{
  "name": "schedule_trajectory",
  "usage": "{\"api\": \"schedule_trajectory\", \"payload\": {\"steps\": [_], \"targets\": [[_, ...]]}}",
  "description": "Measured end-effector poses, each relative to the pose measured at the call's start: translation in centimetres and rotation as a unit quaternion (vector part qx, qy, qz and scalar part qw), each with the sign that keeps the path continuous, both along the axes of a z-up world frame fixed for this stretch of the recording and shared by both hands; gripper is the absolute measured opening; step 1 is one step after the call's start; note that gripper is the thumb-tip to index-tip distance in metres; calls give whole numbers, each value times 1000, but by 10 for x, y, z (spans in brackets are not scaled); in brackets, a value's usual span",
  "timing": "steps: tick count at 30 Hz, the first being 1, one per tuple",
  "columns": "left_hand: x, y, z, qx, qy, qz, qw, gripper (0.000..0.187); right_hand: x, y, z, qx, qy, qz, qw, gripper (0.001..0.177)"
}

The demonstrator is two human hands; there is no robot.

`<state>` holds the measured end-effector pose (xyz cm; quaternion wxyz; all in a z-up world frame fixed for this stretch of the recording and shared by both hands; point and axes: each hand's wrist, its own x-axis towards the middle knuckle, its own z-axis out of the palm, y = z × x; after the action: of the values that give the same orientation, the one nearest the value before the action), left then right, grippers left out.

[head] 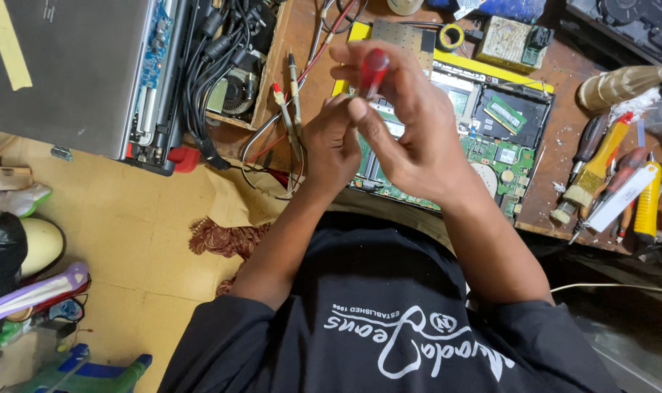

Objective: The person works on a disassembled laptop motherboard, using a screwdriver to remove and install screws on a small component and a metal heat sink. They handle the component and heat sink by hand, placing them onto the board and adjusting their positions.

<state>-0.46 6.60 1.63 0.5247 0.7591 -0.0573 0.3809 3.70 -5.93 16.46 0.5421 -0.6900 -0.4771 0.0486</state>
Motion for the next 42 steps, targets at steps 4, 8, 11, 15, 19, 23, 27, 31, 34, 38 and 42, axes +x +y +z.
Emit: {"api": "schedule_trajectory", "payload": {"steps": [4, 8, 11, 15, 19, 23, 27, 31, 34, 38, 42], "targets": [[-5, 11, 3, 6, 62, -46, 997, 23, 7, 1, -14, -33, -36, -79, 996, 20], [-5, 13, -1, 49, 24, -3, 998, 12, 13, 2, -29, -26, -51, -158, 986, 44], [-4, 11, -3, 18, 5, 11, 1000, 7, 15, 5, -26, -37, -85, -160, 983, 47], [-7, 13, 7, -2, 56, -15, 998, 12, 6, 10, -3, -62, -28, -41, 997, 39], [-3, 12, 7, -26, 18, -34, 999, 27, 1, 5, -10, -36, -3, -5, 999, 44], [-7, 16, -1, 3, 68, -48, 996, 20, 0, 8, -21, -77, -41, -103, 991, 22], [-13, 18, 7, 45, 55, -20, 997, 24, 0, 8, -29, -62, -25, -165, 984, 32], [-11, 11, 20, -25, 31, -24, 999, 19, -1, 8, -26, -44, -51, -127, 990, 31], [-10, 10, 9, -29, 24, -2, 999, 15, -3, 8, -27, -53, -50, -88, 993, 42], [-9, 8, 10, -6, 32, 10, 999, 13, -8, 13, -46, -74, -92, -158, 980, 19], [-8, 4, 12, -13, 23, 26, 999, 36, -12, 21, -58, -86, -95, -228, 965, 25]]}}
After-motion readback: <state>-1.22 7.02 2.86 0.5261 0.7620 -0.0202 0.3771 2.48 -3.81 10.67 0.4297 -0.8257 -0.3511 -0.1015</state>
